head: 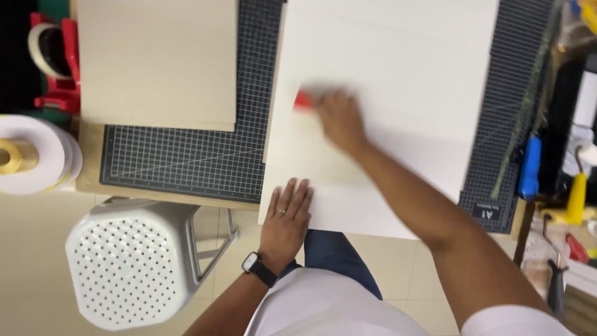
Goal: The person applies adhesive to a beige paper sheet using a yellow roller, then places a white paper sheet on top and smooths it with a red squeegee. They flip the assembly and continue smoothing to ensure adhesion.
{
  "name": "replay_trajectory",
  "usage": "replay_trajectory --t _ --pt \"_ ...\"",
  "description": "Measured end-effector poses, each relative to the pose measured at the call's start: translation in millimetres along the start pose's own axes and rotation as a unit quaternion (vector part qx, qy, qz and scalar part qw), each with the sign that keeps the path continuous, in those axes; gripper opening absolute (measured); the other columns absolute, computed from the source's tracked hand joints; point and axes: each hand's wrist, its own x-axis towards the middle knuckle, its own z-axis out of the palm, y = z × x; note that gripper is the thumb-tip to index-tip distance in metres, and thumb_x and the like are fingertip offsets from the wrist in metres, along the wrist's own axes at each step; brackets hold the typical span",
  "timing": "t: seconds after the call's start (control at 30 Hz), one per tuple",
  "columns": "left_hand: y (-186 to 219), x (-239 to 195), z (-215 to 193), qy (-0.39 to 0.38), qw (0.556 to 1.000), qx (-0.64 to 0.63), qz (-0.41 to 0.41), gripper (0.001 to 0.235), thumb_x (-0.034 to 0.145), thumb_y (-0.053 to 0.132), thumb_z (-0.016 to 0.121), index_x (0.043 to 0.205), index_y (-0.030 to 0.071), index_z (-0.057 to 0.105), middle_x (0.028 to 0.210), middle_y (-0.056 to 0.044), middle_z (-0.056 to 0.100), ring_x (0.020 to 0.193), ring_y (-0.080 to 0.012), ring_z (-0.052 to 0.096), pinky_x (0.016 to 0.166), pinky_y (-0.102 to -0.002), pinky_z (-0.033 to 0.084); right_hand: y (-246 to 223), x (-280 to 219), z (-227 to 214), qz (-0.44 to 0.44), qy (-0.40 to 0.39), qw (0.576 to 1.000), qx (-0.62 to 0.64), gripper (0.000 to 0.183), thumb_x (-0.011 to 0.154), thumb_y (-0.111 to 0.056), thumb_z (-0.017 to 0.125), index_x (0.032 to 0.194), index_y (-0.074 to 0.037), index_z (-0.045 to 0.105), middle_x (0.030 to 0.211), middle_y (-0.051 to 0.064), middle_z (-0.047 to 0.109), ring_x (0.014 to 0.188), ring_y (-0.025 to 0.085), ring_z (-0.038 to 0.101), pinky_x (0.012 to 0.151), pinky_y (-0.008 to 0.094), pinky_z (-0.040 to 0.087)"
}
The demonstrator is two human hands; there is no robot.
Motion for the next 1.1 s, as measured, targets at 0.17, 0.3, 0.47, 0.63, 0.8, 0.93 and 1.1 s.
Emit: replay_trajectory --t 0.17,0.3,0.47,0.63,0.8,0.93,1.1 --pt "6.4 2.1 -12.2 0.094 0.995 -0.021 -0.009 0.053 0.109 0.025 0.043 0.159 0.010 0.038 0.168 -0.006 0.032 0.156 -0.0306 0.025 0.130 -0.050 0.018 101.7 133.9 9.1 0.209 -0.004 0.970 -0.120 0.046 0.093 -0.016 0.076 0.135 -0.017 0.058 0.118 0.010 0.063 0.099 0.039 0.057 0.074 0.049 0.047" --pt "8.7 -3.5 -10.7 0.095 0.994 -0.052 -0.015 0.051 0.108 0.023 0.043 0.157 0.009 0.042 0.167 -0.007 0.035 0.155 -0.0323 0.027 0.129 -0.052 0.018 62.7 107.6 30.3 0.278 0.010 0.960 -0.031 0.040 0.095 -0.012 0.073 0.132 -0.012 0.059 0.129 0.014 0.064 0.118 0.043 0.055 0.087 0.054 0.051" --pt "2.6 2.9 -10.9 0.147 0.988 -0.054 0.002 0.051 0.100 0.012 0.053 0.151 0.007 0.052 0.161 -0.008 0.046 0.150 -0.0338 0.038 0.126 -0.054 0.025 -103.3 24.4 -53.1 0.077 -0.031 0.995 0.049 0.065 0.092 0.012 0.058 0.149 -0.020 0.053 0.086 0.005 0.055 0.080 0.030 0.053 0.068 0.043 0.042" --pt "-11.9 -10.1 5.7 0.126 0.985 -0.106 0.052 0.037 0.100 0.014 0.056 0.134 0.003 0.065 0.150 -0.013 0.055 0.151 -0.0362 0.034 0.128 -0.054 0.020 -134.8 -31.7 -72.0 0.051 -0.045 0.986 0.149 0.072 0.082 0.002 0.069 0.148 -0.022 0.056 0.089 0.002 0.056 0.083 0.026 0.054 0.076 0.041 0.043" --pt "-16.4 -32.7 -22.0 0.186 0.965 -0.183 0.030 0.042 0.105 0.012 0.054 0.147 0.011 0.054 0.156 -0.013 0.050 0.148 -0.0366 0.043 0.123 -0.054 0.036 23.4 -139.1 -81.5 0.294 0.182 0.880 0.325 0.016 0.104 0.000 0.057 0.119 -0.004 0.056 0.115 0.014 0.057 0.108 0.031 0.059 0.096 0.039 0.046" --pt "-17.3 -70.5 -16.6 0.312 0.861 -0.316 -0.248 0.037 0.091 0.020 0.077 0.124 0.012 0.063 0.121 -0.010 0.055 0.113 -0.0279 0.057 0.092 -0.042 0.050 116.3 -274.2 -141.4 0.649 0.336 0.617 0.293 0.038 0.101 -0.013 0.070 0.134 -0.015 0.052 0.113 0.013 0.064 0.099 0.028 0.067 0.082 0.038 0.059" --pt "-14.6 -72.1 -14.9 0.234 0.598 -0.610 -0.465 0.040 0.079 0.028 0.085 0.108 0.015 0.062 0.097 -0.002 0.074 0.094 -0.0144 0.071 0.093 -0.031 0.055 118.2 -368.5 -152.5 0.764 0.074 0.624 -0.142 0.066 0.101 -0.009 0.067 0.157 -0.022 0.034 0.137 0.023 0.052 0.119 0.047 0.058 0.095 0.059 0.051"
